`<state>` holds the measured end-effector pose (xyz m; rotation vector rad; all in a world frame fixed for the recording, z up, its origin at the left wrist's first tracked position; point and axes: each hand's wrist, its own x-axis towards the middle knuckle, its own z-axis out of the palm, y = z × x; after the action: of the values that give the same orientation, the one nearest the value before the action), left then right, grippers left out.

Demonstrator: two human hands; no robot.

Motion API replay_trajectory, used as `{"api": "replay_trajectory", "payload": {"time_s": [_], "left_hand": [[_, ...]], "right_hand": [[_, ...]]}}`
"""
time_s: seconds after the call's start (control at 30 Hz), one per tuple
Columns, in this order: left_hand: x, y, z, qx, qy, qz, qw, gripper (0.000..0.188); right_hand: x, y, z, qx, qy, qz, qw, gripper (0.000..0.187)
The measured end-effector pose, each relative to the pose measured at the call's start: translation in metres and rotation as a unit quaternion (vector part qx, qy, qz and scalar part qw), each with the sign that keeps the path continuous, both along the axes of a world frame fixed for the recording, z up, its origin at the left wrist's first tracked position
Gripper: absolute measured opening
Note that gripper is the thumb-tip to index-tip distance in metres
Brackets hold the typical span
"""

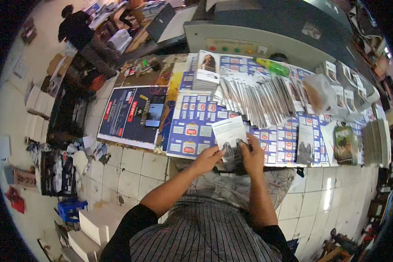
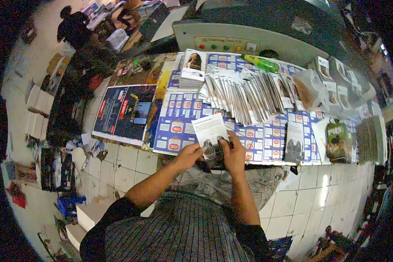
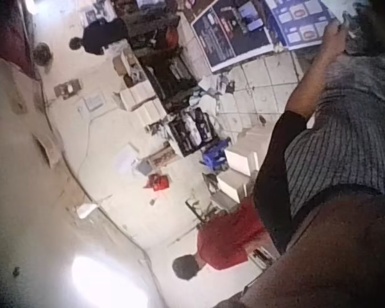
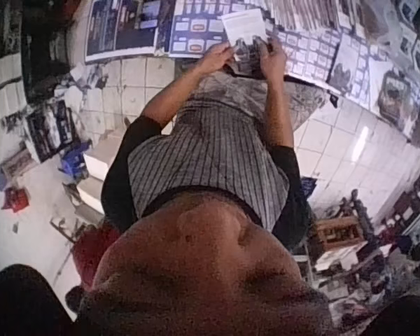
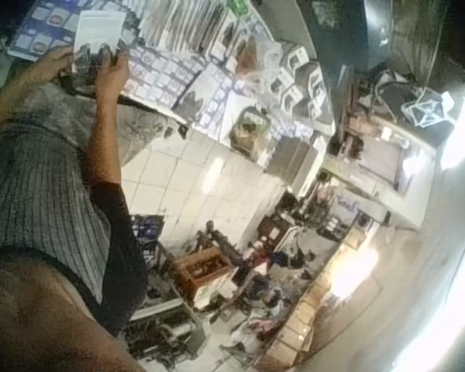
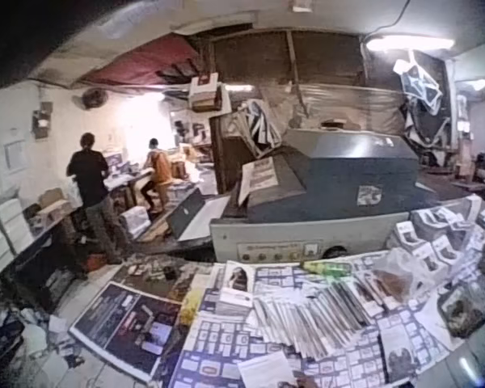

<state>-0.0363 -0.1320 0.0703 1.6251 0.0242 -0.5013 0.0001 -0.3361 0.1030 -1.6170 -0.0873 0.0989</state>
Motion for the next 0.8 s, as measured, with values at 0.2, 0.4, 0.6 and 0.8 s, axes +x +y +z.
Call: {"api": "replay_trajectory", "payload": {"time_s": [0.2, 0.4, 0.6, 0.8], "left_hand": [[-0.021, 0.017, -0.003, -0.053, -0.012, 0.113, 0.992, 0.032], [-0.033, 0.031, -0.014, -0.124, 0.028, 0.206, 0.970, 0.032], [-0.038, 0.041, 0.011, -0.139, 0.015, 0.194, 0.971, 0.033], [-0.039, 0.044, 0.002, -0.118, -0.015, 0.154, 0.981, 0.038]], "right_hand": [[-0.011, 0.040, 0.001, -0.363, -0.341, -0.029, 0.867, 0.052], [-0.019, 0.058, 0.020, -0.264, -0.208, 0.033, 0.941, 0.045], [-0.017, 0.070, 0.029, -0.320, -0.249, 0.057, 0.912, 0.046], [-0.017, 0.070, 0.025, -0.351, -0.257, 0.044, 0.899, 0.053]]}}
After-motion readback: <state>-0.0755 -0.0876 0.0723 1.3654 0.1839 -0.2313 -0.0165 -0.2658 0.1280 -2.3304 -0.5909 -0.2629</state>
